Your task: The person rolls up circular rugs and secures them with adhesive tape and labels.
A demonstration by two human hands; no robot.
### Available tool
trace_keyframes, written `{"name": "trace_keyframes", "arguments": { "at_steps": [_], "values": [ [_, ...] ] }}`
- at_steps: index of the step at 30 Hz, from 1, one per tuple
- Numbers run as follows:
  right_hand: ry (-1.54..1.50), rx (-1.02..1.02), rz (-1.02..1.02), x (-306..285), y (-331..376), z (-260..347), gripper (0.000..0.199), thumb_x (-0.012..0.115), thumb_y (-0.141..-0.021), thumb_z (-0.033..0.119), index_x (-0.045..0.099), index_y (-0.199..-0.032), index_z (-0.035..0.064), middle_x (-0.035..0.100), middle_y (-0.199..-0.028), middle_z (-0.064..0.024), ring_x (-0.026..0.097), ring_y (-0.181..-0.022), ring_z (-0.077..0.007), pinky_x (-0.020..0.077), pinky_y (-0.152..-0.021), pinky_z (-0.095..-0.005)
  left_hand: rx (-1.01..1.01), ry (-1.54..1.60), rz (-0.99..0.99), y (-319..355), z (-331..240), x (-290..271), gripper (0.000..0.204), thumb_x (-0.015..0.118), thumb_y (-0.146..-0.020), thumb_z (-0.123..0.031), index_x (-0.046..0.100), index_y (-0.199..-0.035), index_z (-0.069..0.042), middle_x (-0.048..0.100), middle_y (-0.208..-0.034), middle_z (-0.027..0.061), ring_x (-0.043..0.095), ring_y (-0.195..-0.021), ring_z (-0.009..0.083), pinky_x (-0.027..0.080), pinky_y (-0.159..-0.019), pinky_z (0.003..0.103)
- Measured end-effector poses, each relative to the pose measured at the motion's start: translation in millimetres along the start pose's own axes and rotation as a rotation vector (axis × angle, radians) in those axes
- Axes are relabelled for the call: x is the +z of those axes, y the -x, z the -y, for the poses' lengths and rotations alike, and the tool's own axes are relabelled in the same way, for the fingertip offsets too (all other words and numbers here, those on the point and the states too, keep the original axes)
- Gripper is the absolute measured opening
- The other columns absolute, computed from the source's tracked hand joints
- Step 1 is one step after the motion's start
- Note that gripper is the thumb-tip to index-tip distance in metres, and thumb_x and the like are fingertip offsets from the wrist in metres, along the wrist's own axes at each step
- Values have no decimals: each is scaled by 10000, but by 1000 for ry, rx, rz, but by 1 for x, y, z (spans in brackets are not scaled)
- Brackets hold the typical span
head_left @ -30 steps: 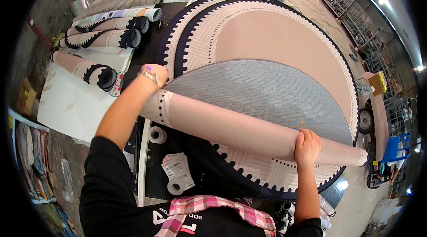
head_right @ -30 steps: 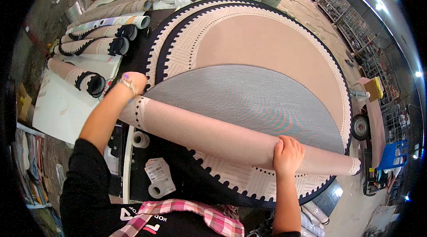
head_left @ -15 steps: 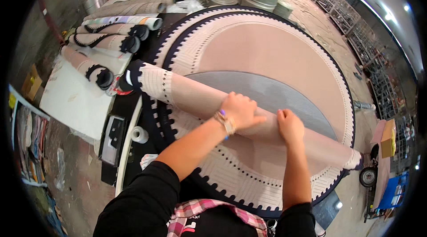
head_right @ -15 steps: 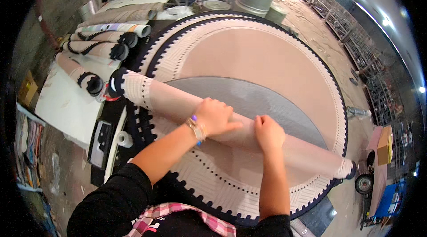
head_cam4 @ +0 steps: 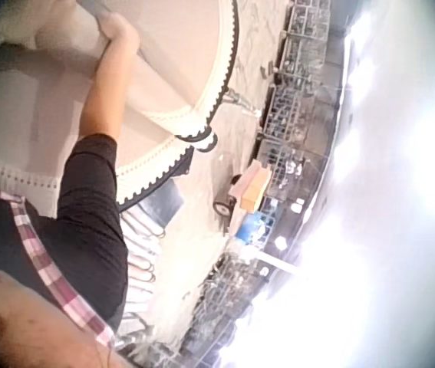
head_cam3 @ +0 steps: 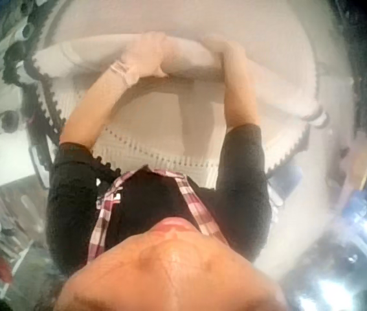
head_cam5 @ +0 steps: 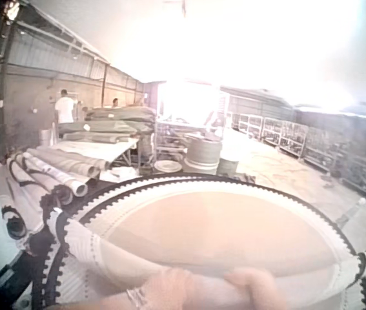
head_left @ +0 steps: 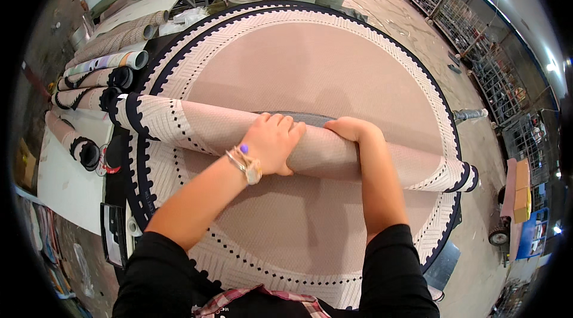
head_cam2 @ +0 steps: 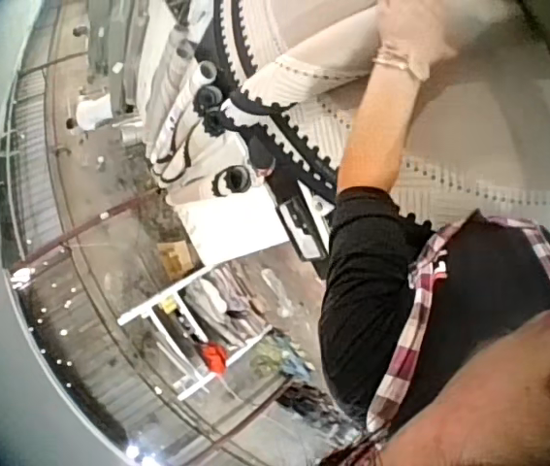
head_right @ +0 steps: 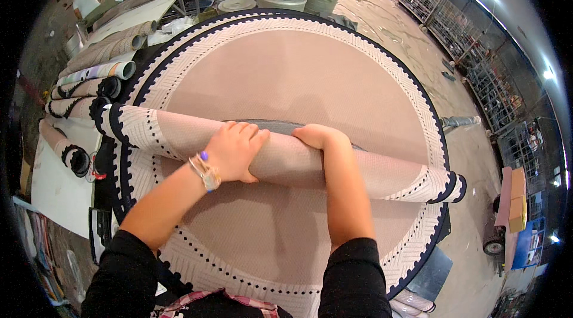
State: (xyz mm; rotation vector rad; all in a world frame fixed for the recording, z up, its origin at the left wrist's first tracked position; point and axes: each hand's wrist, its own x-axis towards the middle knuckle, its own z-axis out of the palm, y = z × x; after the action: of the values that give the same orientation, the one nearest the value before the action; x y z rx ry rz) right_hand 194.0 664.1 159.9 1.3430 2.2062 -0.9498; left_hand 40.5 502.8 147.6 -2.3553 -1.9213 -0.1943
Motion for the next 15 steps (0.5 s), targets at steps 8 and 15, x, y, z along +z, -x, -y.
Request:
{"name": "trace_keyframes", "arguments": {
  "at_steps": [8, 15],
  "values": [
    [150, -83, 16, 11, 10, 2, 459, 421, -851, 345, 595, -1149, 42, 554, -1216, -178, 541, -1094, -297, 386, -922, -380, 76, 75, 101, 8, -1, -10, 671, 803, -518, -381, 528, -1032, -48, 614, -893, 104, 611, -853, 256, 456, -769, 351],
    [344, -193, 18, 138, 148, 21, 484, 352, -884, 378, 660, -873, 4, 619, -965, -233, 584, -943, -378, 451, -841, -430, 177, 67, -111, 174, -74, -32, 387, 665, -631, -247, 541, -929, -34, 569, -770, 98, 579, -721, 229, 443, -658, 324]
  ]
}}
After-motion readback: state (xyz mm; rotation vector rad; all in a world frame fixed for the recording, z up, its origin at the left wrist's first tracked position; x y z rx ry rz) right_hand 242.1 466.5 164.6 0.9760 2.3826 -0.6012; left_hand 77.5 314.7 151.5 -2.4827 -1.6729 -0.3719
